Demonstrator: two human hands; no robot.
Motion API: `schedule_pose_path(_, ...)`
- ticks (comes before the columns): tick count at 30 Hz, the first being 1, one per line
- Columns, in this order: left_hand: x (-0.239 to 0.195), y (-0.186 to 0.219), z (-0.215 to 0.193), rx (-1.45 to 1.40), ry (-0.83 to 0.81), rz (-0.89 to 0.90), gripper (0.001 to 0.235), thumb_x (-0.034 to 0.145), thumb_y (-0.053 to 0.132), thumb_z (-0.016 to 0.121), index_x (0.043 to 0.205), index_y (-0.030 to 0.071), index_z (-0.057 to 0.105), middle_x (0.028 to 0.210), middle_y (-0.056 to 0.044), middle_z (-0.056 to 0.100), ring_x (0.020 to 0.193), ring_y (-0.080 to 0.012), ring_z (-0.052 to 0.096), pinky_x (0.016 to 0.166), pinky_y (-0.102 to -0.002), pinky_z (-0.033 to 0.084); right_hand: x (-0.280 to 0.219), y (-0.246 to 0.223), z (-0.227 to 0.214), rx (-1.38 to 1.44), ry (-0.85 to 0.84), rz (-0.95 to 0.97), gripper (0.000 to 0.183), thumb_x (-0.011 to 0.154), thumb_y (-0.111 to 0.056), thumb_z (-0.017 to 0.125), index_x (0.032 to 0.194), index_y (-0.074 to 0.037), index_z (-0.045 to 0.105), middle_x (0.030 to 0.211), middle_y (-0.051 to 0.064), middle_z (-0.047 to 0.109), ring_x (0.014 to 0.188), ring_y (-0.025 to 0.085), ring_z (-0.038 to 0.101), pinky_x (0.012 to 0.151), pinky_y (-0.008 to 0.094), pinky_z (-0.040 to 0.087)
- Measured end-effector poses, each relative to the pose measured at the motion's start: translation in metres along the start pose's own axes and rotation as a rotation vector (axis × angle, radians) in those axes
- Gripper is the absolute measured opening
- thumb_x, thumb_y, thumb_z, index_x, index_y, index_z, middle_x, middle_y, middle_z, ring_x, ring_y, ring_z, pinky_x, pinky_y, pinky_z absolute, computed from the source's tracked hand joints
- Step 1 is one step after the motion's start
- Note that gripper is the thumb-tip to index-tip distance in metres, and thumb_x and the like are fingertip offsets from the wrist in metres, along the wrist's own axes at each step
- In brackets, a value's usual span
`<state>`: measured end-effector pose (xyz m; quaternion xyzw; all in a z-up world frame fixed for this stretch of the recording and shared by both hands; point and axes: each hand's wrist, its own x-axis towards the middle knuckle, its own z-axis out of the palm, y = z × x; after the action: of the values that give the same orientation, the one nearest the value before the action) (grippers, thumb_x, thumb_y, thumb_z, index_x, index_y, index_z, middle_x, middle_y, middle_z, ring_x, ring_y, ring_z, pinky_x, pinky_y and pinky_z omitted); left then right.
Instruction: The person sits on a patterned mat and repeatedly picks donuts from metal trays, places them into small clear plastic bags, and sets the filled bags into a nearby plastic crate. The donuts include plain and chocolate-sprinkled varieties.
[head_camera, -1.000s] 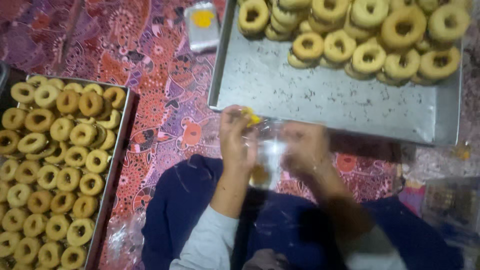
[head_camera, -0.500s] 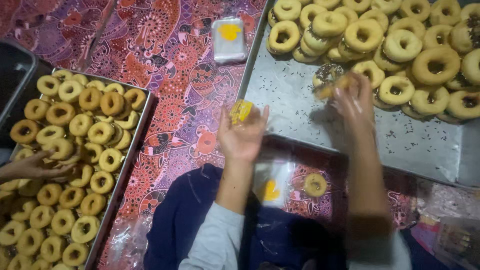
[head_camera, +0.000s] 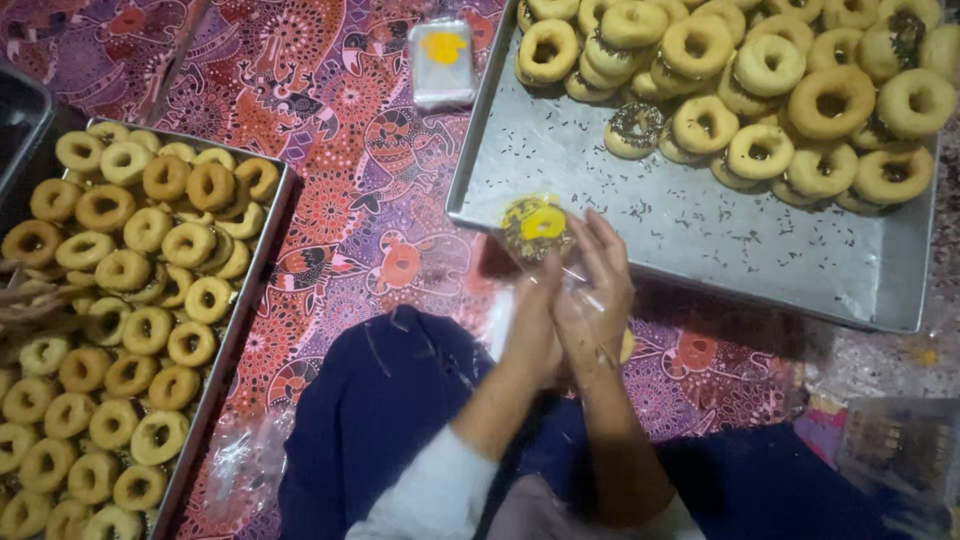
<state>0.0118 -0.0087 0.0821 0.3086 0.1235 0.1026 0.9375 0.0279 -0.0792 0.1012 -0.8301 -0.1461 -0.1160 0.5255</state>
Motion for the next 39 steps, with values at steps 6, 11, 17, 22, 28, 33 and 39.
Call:
schedule_pose_path(6, -0.064, 0.073, -0.051, 1.609, -0.305, 0.931, 0.074, 0.084, 0.044, 0.076, 0.142, 0.005, 0.053, 0.149, -0.022, 0.045, 0.144, -0.0387, 0.037, 0.126, -0.051, 0.012, -0.011, -0.021, -0.009, 0.7, -0.401, 0.275, 0.061, 0.086, -0.023, 0.068, 0.145, -0.015, 0.055, 0.135, 0.009, 0.065, 0.118, 0.014, 0.066, 0.1, 0.029, 0.055)
schedule_pose_path(11, -0.116, 0.121, -0.087, 1.499, -0.231, 0.787, 0.018, 0.1, 0.01, 0.066, 0.116, 0.006, 0.074, 0.119, -0.013, 0.077, 0.12, -0.0286, 0.075, 0.113, -0.039, 0.055, -0.049, -0.038, 0.006, 0.088, -0.675, 0.167, 0.026, 0.089, -0.019, 0.072, 0.111, -0.005, 0.078, 0.097, 0.012, 0.081, 0.086, 0.021, 0.077, 0.078, 0.035, 0.06)
schedule_pose_path(17, -0.153, 0.126, -0.128, 0.762, 0.312, 0.181, 0.023, 0.11, 0.014, 0.055, 0.11, -0.004, 0.071, 0.102, -0.016, 0.079, 0.094, -0.0184, 0.077, 0.086, -0.032, 0.063, -0.091, -0.072, 0.03, 0.144, -0.62, -0.296, 0.011, 0.095, -0.013, 0.069, 0.102, -0.007, 0.077, 0.099, 0.012, 0.077, 0.082, 0.029, 0.077, 0.072, 0.037, 0.062)
schedule_pose_path(22, -0.14, 0.113, -0.138, 0.752, 0.378, 0.196, 0.026, 0.104, 0.013, 0.058, 0.125, 0.0, 0.066, 0.106, -0.014, 0.077, 0.094, -0.0184, 0.073, 0.08, -0.029, 0.062, -0.082, -0.08, 0.043, 0.018, -0.551, -0.359, 0.016, 0.087, -0.013, 0.078, 0.102, -0.008, 0.08, 0.093, 0.009, 0.079, 0.076, 0.024, 0.076, 0.063, 0.035, 0.059)
schedule_pose_path(28, -0.145, 0.114, -0.119, 0.97, 0.359, 0.312, 0.02, 0.102, 0.008, 0.06, 0.114, -0.003, 0.072, 0.095, -0.012, 0.078, 0.08, -0.0152, 0.076, 0.07, -0.029, 0.062, -0.078, -0.069, 0.051, 0.132, -0.551, -0.598, 0.037, 0.086, -0.003, 0.07, 0.122, 0.001, 0.067, 0.121, 0.016, 0.072, 0.112, 0.031, 0.071, 0.095, 0.04, 0.058)
schedule_pose_path(33, -0.144, 0.115, -0.113, 1.246, 0.306, 0.379, 0.013, 0.097, 0.005, 0.066, 0.104, -0.003, 0.073, 0.088, -0.013, 0.079, 0.078, -0.0116, 0.077, 0.069, -0.027, 0.061, -0.057, -0.07, 0.054, 0.041, -0.603, -0.236, 0.031, 0.092, -0.004, 0.069, 0.122, 0.001, 0.072, 0.105, 0.016, 0.073, 0.095, 0.03, 0.073, 0.082, 0.038, 0.058)
schedule_pose_path(39, -0.14, 0.118, -0.084, 0.922, 0.463, 0.506, 0.017, 0.102, 0.006, 0.063, 0.11, -0.004, 0.072, 0.11, -0.016, 0.077, 0.1, -0.0195, 0.075, 0.091, -0.03, 0.06, -0.057, -0.06, 0.03, 0.382, -0.778, 0.312, 0.046, 0.097, -0.011, 0.066, 0.137, 0.005, 0.051, 0.123, 0.014, 0.065, 0.114, 0.025, 0.062, 0.094, 0.034, 0.049)
